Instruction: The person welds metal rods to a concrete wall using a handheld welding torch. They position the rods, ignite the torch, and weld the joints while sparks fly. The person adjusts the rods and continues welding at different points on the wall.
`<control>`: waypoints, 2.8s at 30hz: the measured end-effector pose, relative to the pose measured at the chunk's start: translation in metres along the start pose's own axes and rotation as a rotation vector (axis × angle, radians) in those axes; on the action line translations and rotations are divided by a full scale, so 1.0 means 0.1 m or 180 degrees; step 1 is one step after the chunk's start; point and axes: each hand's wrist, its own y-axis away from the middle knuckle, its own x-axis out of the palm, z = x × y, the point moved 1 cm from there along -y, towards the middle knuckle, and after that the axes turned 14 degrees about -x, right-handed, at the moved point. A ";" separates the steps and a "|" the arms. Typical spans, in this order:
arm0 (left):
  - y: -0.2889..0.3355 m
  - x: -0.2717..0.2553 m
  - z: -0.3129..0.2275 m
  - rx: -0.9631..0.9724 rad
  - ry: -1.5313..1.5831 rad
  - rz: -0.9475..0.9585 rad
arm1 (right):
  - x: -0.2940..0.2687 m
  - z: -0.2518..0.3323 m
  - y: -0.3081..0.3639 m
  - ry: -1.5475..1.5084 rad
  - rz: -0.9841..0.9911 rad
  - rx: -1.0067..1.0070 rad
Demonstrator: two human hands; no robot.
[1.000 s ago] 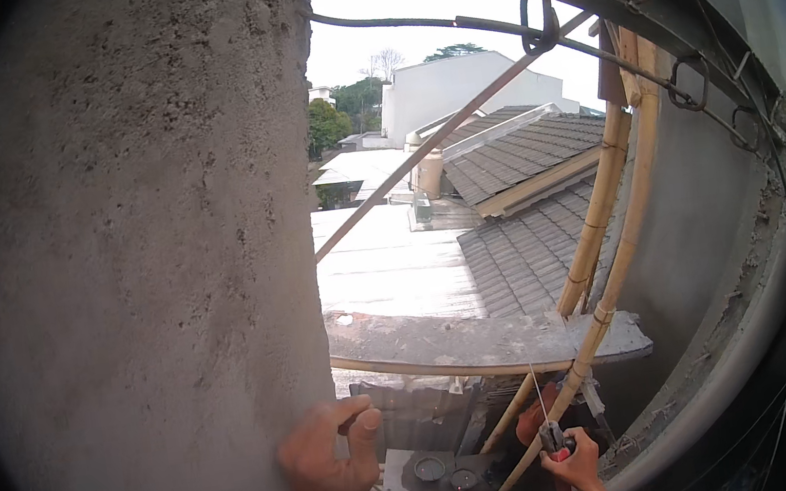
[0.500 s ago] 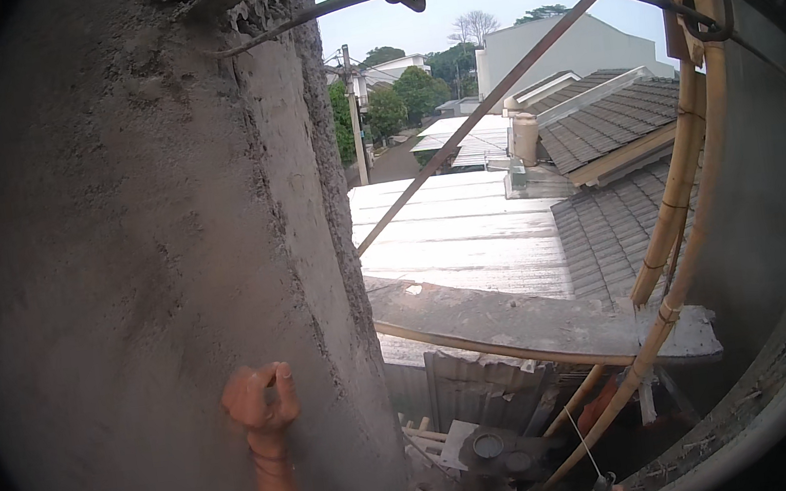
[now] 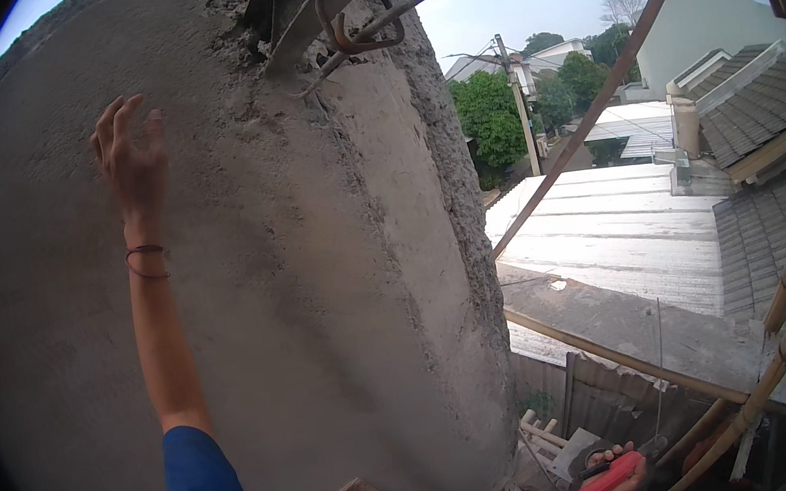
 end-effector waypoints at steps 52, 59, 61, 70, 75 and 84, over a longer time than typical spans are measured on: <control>-1.91 0.14 -2.57 0.0401 0.1204 0.1219 | 3.20 -0.61 0.80 -0.0444 0.2255 0.0385; -2.03 -0.01 -2.53 0.0479 0.1179 0.1421 | 3.31 -0.54 0.83 -0.0431 0.2742 0.0185; -2.06 -0.07 -2.52 0.0510 0.1118 0.1541 | 3.34 -0.56 0.84 -0.0235 0.2774 -0.0100; -2.12 -0.21 -2.57 0.0600 0.0940 0.1822 | 3.41 -0.63 0.86 -0.0467 0.2752 0.0016; -2.13 -0.27 -2.60 0.0628 0.0889 0.1862 | 3.42 -0.63 0.88 -0.0503 0.2791 0.0163; -2.13 -0.32 -2.62 0.0671 0.0837 0.1919 | 3.40 -0.64 0.85 -0.0492 0.2850 -0.0045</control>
